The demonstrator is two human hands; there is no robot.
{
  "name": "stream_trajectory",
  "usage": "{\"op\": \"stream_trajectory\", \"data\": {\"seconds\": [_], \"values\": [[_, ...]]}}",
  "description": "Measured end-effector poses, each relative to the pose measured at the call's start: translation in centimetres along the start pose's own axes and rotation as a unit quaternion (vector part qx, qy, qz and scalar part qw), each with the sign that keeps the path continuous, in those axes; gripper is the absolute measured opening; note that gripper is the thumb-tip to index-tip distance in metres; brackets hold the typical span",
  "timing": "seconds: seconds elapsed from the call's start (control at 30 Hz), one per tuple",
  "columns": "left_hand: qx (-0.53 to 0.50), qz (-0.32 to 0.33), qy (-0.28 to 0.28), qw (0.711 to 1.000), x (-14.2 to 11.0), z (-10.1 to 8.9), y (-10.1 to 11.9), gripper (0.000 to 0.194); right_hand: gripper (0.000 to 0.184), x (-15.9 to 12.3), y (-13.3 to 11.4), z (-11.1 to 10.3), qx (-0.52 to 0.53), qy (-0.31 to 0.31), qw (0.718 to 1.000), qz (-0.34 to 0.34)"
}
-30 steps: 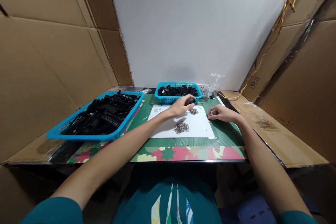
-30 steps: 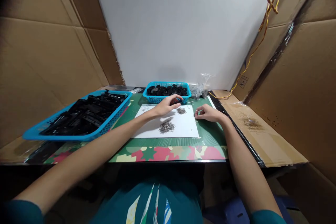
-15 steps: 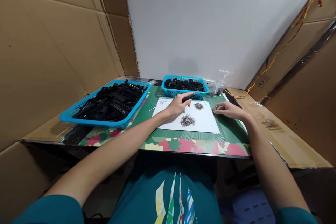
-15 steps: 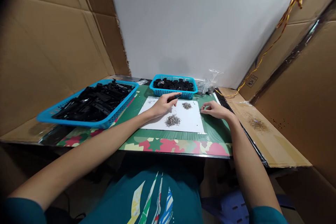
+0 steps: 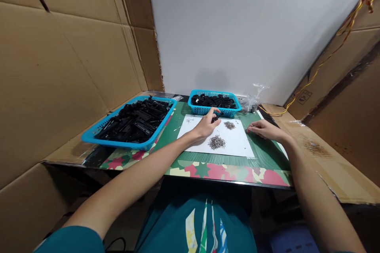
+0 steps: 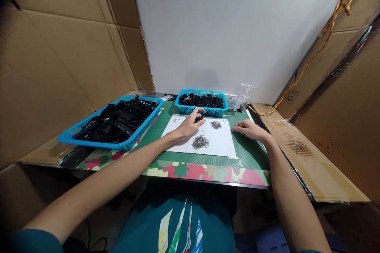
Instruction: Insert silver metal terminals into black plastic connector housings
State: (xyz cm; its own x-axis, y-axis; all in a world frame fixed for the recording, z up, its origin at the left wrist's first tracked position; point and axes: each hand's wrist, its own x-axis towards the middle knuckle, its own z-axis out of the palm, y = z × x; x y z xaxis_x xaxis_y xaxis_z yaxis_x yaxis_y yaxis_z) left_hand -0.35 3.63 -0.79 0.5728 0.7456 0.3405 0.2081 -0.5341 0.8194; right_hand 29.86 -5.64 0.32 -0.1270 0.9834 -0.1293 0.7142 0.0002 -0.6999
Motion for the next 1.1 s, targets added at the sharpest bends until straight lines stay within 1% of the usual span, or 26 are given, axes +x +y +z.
{"op": "stream_trajectory", "data": {"seconds": [0.07, 0.17, 0.27, 0.37, 0.47, 0.53, 0.6, 0.7, 0.8, 0.9, 0.97, 1.1], "values": [[-0.005, 0.005, -0.019, 1.000, 0.0, 0.0, 0.1, 0.032, 0.055, 0.0, -0.1, 0.0, -0.017, -0.003, 1.000, -0.026], [-0.008, 0.019, -0.041, 0.999, 0.0, 0.1, 0.3, 0.028, 0.049, 0.2, 0.0, -0.1, -0.040, -0.009, 0.998, -0.056], [0.006, 0.027, -0.042, 0.999, -0.2, 0.2, 0.6, 0.028, 0.046, 0.3, 0.1, -0.1, -0.042, -0.016, 0.998, -0.054], [0.018, 0.035, -0.038, 0.999, -0.4, 0.2, 0.9, 0.030, 0.046, 0.1, -0.1, -0.1, -0.026, -0.003, 0.998, -0.055], [0.006, 0.054, -0.029, 0.998, -0.5, 0.2, 1.2, 0.031, 0.046, -0.3, -0.9, 0.2, 0.023, 0.046, 0.997, -0.063], [-0.009, 0.066, -0.030, 0.997, -0.5, 0.2, 1.6, 0.023, 0.045, -0.4, -1.8, 0.7, 0.079, 0.086, 0.990, -0.083], [-0.028, 0.078, -0.042, 0.996, -0.4, 0.4, 2.2, 0.014, 0.042, -0.3, -2.7, 1.4, 0.147, 0.119, 0.974, -0.123], [-0.080, 0.087, -0.076, 0.990, -0.4, 0.8, 3.3, 0.009, 0.039, 0.1, -3.8, 2.7, 0.212, 0.143, 0.951, -0.173], [-0.157, 0.076, -0.105, 0.979, -0.7, 1.5, 4.3, 0.012, 0.039, 0.3, -4.7, 3.8, 0.213, 0.162, 0.946, -0.182], [-0.212, 0.035, -0.127, 0.968, -1.0, 2.0, 4.8, 0.018, 0.038, 0.3, -5.3, 4.4, 0.210, 0.186, 0.941, -0.187], [-0.223, 0.026, -0.131, 0.966, -1.0, 2.2, 4.8, 0.022, 0.038, 0.2, -5.6, 4.6, 0.218, 0.194, 0.937, -0.195], [-0.212, 0.053, -0.116, 0.969, -0.9, 2.3, 4.4, 0.028, 0.038, 0.1, -5.7, 4.8, 0.230, 0.193, 0.933, -0.199]]}}
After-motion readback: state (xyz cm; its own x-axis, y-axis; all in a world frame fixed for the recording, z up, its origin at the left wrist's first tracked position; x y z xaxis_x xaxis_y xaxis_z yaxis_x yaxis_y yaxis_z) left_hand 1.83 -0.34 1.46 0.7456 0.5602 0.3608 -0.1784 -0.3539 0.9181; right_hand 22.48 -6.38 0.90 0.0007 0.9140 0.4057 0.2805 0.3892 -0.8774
